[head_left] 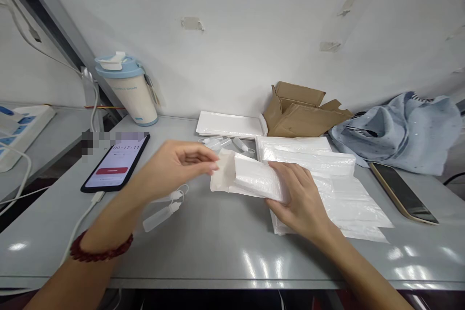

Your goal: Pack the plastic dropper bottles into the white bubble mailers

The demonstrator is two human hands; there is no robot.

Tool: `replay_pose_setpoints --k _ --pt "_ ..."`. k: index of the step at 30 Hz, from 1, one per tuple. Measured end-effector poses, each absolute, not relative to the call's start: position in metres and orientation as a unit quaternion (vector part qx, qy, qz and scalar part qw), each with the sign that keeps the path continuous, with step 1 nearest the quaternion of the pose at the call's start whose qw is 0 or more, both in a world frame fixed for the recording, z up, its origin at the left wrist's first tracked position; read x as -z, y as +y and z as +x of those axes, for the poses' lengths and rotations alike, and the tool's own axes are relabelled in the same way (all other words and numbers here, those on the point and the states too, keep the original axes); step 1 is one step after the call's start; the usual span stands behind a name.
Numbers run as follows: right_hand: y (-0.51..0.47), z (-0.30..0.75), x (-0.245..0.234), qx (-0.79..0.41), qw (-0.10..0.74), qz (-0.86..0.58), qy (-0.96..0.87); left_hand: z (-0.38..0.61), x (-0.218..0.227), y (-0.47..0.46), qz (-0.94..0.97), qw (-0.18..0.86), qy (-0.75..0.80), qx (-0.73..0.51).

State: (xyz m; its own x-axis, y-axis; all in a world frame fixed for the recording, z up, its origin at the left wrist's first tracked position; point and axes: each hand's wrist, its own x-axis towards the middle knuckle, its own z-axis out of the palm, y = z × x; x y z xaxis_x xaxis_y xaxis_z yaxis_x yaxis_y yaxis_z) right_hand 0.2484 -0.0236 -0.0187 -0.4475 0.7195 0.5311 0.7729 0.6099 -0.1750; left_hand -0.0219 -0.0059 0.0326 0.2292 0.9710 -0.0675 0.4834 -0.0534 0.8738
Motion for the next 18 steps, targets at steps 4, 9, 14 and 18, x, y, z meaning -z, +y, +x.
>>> replay_pose_setpoints --k 4,9,14,18 --pt "-0.024 0.249 0.017 0.043 0.286 -0.445 -0.848 -0.064 -0.031 0.002 0.704 0.287 0.644 -0.080" --pt "-0.022 0.250 0.017 0.043 0.289 -0.440 -0.849 -0.081 -0.016 0.000 0.709 0.288 0.638 0.085" --pt "-0.023 0.251 0.017 0.051 0.285 -0.443 -0.849 -0.071 -0.006 0.001 0.712 0.283 0.640 0.051" --pt "-0.023 0.252 0.017 0.051 0.286 -0.442 -0.849 -0.062 -0.011 0.007 0.716 0.271 0.644 -0.022"
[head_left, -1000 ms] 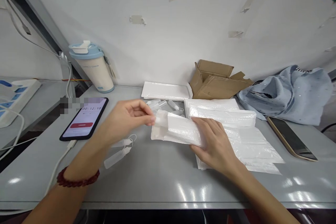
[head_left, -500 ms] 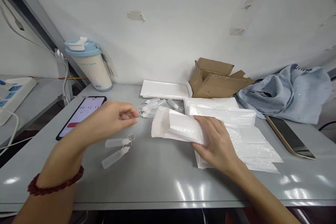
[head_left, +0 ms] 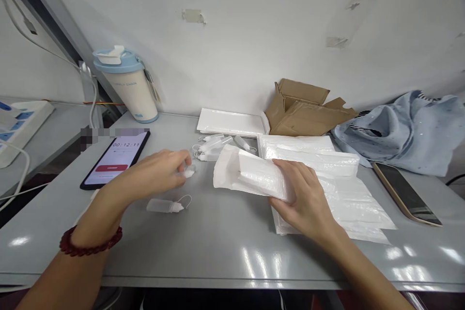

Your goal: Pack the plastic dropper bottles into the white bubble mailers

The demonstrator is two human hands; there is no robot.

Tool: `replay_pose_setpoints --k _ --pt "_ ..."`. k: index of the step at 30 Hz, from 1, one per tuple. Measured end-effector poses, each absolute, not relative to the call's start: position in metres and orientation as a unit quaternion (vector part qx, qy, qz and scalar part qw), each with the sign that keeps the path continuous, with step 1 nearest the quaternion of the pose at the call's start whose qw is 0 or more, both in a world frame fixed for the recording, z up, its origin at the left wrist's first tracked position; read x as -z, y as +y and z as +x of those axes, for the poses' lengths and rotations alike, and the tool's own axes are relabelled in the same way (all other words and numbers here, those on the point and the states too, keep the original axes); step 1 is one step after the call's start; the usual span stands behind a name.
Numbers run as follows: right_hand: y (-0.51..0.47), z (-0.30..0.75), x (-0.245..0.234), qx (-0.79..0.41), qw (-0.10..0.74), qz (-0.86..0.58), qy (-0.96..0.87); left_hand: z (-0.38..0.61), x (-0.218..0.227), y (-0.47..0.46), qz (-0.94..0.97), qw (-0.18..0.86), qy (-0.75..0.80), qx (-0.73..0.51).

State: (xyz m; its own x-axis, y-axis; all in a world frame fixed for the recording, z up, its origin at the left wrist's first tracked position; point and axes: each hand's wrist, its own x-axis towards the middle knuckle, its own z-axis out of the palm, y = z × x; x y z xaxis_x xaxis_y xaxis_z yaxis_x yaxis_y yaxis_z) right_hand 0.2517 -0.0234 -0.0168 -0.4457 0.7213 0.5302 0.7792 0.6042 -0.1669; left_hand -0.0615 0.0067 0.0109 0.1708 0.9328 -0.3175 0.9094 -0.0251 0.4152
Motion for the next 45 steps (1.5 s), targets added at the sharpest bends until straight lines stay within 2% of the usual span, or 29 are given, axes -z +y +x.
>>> replay_pose_setpoints --k 2,6,9,14,17,19,23,26,28,30,35,37,41,45 --pt "-0.024 0.252 0.017 0.050 0.288 -0.443 -0.848 -0.054 -0.021 0.004 0.706 0.280 0.639 -0.119" --pt "-0.023 0.252 0.017 0.047 0.294 -0.445 -0.845 -0.037 -0.041 -0.011 0.630 0.330 0.548 -0.441" --pt "-0.023 0.252 0.016 0.042 0.297 -0.445 -0.844 -0.026 -0.042 -0.018 0.604 0.352 0.505 -0.507" --pt "-0.022 0.253 0.015 0.053 0.316 -0.442 -0.838 -0.010 -0.027 -0.015 0.637 0.399 0.511 -0.417" --pt "-0.023 0.253 0.015 0.056 0.322 -0.438 -0.837 0.002 -0.017 -0.016 0.663 0.402 0.482 -0.408" --pt "-0.024 0.253 0.015 0.050 0.321 -0.432 -0.841 0.009 -0.012 -0.018 0.712 0.343 0.455 -0.410" --pt "-0.025 0.252 0.016 0.039 0.316 -0.424 -0.848 0.016 -0.002 -0.022 0.807 0.138 0.421 -0.392" --pt "-0.025 0.252 0.017 0.039 0.314 -0.426 -0.848 0.018 0.002 -0.022 0.798 0.079 0.440 -0.405" --pt "-0.025 0.251 0.017 0.040 0.313 -0.425 -0.848 0.018 0.003 -0.023 0.784 0.088 0.453 -0.415" --pt "-0.025 0.251 0.017 0.042 0.312 -0.422 -0.850 0.020 0.002 -0.024 0.766 0.141 0.468 -0.418" --pt "-0.026 0.248 0.016 0.044 0.303 -0.407 -0.861 0.023 -0.004 -0.025 0.666 0.461 0.454 -0.372" --pt "-0.027 0.247 0.015 0.045 0.295 -0.406 -0.864 0.017 -0.011 -0.022 0.645 0.520 0.441 -0.346" --pt "-0.027 0.249 0.013 0.049 0.286 -0.418 -0.861 -0.018 -0.033 -0.015 0.669 0.475 0.500 -0.275" --pt "-0.024 0.254 0.013 0.055 0.281 -0.449 -0.846 -0.062 -0.038 -0.013 0.748 0.366 0.553 0.010"
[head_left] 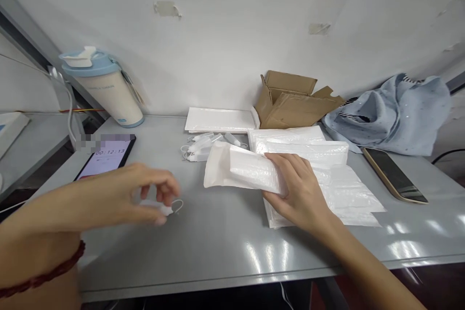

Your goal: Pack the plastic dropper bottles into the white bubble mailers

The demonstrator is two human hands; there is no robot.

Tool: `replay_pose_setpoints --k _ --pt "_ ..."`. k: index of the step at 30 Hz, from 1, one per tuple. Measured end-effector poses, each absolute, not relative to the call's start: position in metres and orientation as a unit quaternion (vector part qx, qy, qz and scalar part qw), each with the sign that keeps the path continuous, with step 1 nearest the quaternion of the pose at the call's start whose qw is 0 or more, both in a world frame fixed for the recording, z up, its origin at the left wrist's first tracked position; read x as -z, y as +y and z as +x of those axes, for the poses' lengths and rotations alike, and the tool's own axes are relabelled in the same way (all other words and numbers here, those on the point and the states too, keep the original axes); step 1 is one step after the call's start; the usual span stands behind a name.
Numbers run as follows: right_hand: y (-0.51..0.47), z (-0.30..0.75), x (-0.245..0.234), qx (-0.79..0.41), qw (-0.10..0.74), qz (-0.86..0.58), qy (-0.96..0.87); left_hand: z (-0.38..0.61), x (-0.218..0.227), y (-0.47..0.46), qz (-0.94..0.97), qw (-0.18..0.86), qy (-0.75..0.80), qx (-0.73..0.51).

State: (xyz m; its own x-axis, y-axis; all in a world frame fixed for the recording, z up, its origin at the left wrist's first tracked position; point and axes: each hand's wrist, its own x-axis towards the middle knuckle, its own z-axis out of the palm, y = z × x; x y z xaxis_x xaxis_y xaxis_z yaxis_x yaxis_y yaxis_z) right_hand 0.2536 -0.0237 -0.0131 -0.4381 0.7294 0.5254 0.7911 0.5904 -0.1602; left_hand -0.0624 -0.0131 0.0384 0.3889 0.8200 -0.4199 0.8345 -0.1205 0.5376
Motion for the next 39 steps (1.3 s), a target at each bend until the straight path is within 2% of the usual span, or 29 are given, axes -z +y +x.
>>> replay_pose_setpoints --k 2,6,17,23,29,35,39 --pt "-0.022 0.256 0.014 0.052 0.277 -0.460 -0.842 -0.075 -0.029 -0.012 0.746 0.329 0.573 0.084" --pt "-0.021 0.257 0.015 0.048 0.274 -0.461 -0.842 -0.075 -0.008 -0.008 0.754 0.327 0.558 0.109" --pt "-0.021 0.256 0.015 0.037 0.267 -0.467 -0.842 -0.049 -0.004 -0.011 0.771 0.314 0.553 0.034" --pt "-0.021 0.256 0.015 0.044 0.268 -0.459 -0.846 -0.051 -0.020 -0.006 0.748 0.314 0.581 -0.070" --pt "-0.021 0.257 0.015 0.046 0.275 -0.460 -0.843 -0.055 -0.005 -0.008 0.799 0.266 0.540 -0.007" --pt "-0.021 0.256 0.014 0.047 0.274 -0.458 -0.845 -0.045 -0.001 0.000 0.732 0.146 0.664 -0.040" --pt "-0.022 0.256 0.014 0.050 0.277 -0.455 -0.845 -0.045 0.006 0.009 0.720 0.148 0.677 -0.004"
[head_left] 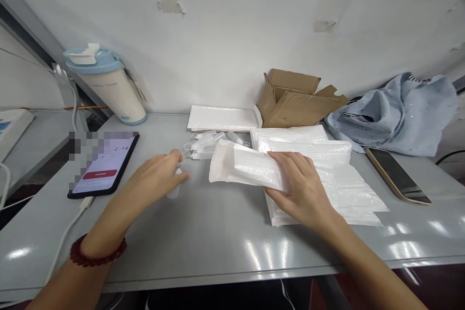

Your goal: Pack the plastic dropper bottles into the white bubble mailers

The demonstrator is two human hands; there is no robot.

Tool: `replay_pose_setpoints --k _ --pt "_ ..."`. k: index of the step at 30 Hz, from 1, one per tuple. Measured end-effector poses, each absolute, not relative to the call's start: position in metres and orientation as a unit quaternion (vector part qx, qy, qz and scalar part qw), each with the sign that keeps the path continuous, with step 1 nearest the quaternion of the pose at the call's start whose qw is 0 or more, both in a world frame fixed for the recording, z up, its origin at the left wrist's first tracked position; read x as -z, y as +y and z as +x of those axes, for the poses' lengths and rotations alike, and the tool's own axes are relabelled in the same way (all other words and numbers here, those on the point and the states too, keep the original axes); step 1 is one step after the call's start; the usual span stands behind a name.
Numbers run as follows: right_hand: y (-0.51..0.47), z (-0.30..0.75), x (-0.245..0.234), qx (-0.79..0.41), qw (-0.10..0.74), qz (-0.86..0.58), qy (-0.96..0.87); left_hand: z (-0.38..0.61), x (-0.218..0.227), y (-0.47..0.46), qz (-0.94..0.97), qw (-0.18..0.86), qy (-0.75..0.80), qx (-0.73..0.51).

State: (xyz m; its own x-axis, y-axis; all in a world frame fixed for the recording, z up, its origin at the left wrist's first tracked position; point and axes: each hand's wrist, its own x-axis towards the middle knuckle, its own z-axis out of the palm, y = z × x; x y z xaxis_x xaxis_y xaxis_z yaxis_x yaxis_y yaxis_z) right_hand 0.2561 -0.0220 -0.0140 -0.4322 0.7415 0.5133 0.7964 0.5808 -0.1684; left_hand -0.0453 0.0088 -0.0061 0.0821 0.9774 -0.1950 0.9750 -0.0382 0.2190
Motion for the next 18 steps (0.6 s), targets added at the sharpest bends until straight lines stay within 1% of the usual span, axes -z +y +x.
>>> replay_pose_setpoints --k 2,4,7,9,11,13,16,18 --pt "-0.022 0.256 0.013 0.052 0.281 -0.453 -0.844 -0.047 0.005 0.011 0.710 0.192 0.678 -0.011" --pt "-0.023 0.256 0.013 0.051 0.284 -0.455 -0.843 -0.048 -0.003 0.010 0.695 0.271 0.664 -0.057" --pt "-0.023 0.256 0.012 0.047 0.282 -0.458 -0.842 -0.050 -0.021 0.005 0.649 0.410 0.612 -0.189" --pt "-0.022 0.256 0.012 0.047 0.280 -0.457 -0.843 -0.052 -0.030 0.002 0.605 0.456 0.582 -0.295" --pt "-0.022 0.255 0.013 0.045 0.278 -0.458 -0.843 -0.050 -0.034 0.000 0.569 0.459 0.566 -0.380" --pt "-0.022 0.254 0.013 0.042 0.277 -0.459 -0.843 -0.044 -0.032 -0.001 0.551 0.440 0.558 -0.437" --pt "-0.022 0.253 0.013 0.039 0.277 -0.454 -0.846 -0.026 -0.023 -0.004 0.570 0.413 0.540 -0.461" --pt "-0.023 0.253 0.014 0.035 0.279 -0.446 -0.850 -0.010 -0.016 -0.008 0.596 0.416 0.520 -0.449"
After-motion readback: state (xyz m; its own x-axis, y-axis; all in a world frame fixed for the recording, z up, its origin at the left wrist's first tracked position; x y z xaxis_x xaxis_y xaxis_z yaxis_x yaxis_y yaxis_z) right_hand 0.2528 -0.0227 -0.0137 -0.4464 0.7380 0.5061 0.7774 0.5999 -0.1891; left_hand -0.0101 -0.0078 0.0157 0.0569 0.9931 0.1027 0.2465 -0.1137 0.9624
